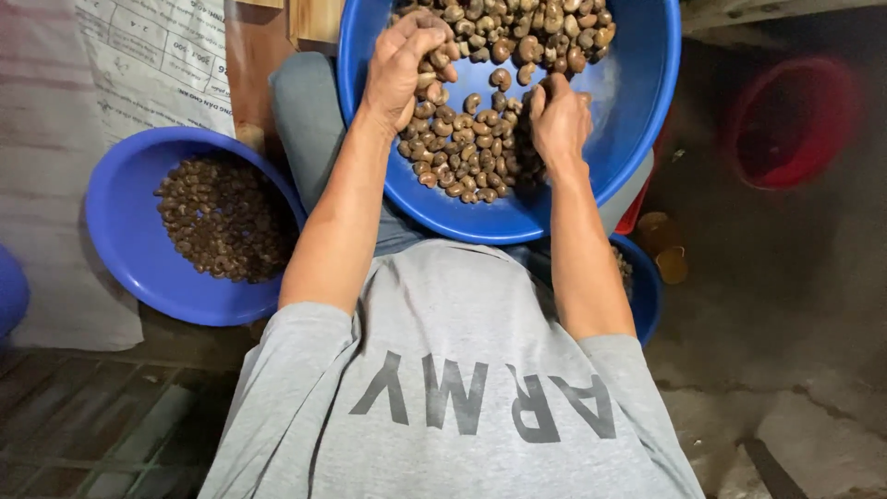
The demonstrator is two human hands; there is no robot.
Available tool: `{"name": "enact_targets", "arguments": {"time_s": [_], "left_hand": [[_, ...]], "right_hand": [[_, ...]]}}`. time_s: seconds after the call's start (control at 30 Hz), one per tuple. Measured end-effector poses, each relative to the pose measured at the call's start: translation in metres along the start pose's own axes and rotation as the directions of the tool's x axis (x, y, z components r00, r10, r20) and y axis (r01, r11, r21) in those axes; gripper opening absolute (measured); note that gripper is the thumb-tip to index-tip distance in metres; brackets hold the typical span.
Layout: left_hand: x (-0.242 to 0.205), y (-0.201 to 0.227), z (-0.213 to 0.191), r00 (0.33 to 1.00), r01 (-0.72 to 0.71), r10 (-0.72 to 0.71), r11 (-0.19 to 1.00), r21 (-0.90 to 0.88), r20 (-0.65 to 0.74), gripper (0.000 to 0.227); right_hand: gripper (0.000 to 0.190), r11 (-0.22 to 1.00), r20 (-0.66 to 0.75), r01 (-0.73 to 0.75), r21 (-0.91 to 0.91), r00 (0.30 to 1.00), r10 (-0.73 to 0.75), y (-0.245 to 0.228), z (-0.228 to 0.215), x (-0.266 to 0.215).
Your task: Manually sorting cashew nuts by picking them from a large basin and placing them into separate containers based on quality or type.
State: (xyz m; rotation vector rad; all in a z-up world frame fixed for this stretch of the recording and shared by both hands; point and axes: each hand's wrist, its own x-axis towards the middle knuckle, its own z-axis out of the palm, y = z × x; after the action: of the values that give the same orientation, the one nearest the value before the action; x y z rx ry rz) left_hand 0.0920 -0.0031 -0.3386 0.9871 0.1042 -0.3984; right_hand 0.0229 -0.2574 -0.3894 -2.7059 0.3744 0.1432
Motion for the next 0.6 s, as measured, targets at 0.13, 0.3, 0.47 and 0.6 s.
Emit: {"name": "enact_targets", "arguments": {"time_s": [0.13,0.3,0.47,0.6], "left_hand": [[0.001,-0.001,0.002,1.0,0.027,-0.027,1.0,-0.008,0.014,0.015],[0.0,-0.008,0.001,0.98,0.13,-0.064,0.925,0.358,-0.189,0.023],[0.014,-0.062,-0.033,0.972,0.095,0.17,0.354,0.93,-0.164,0.026],[0.016,-0.085,-0.043,0.977,0.045,0.209,-0.027,0.999,-0.039,0.008]], "right_hand": [[0.026,1.0,-0.082,0.006,-0.005,0.997,-0.006,0.0,-0.002,0.007],[0.029,0.999,-0.057,0.042,-0.008,0.997,-0.042,-0.011,0.007,0.021],[0.029,0.994,-0.101,0.084,-0.066,0.991,-0.09,-0.01,0.025,0.028],[0.026,0.998,-0.065,0.061,0.032,0.996,-0.059,0.0,0.029,0.031]]}}
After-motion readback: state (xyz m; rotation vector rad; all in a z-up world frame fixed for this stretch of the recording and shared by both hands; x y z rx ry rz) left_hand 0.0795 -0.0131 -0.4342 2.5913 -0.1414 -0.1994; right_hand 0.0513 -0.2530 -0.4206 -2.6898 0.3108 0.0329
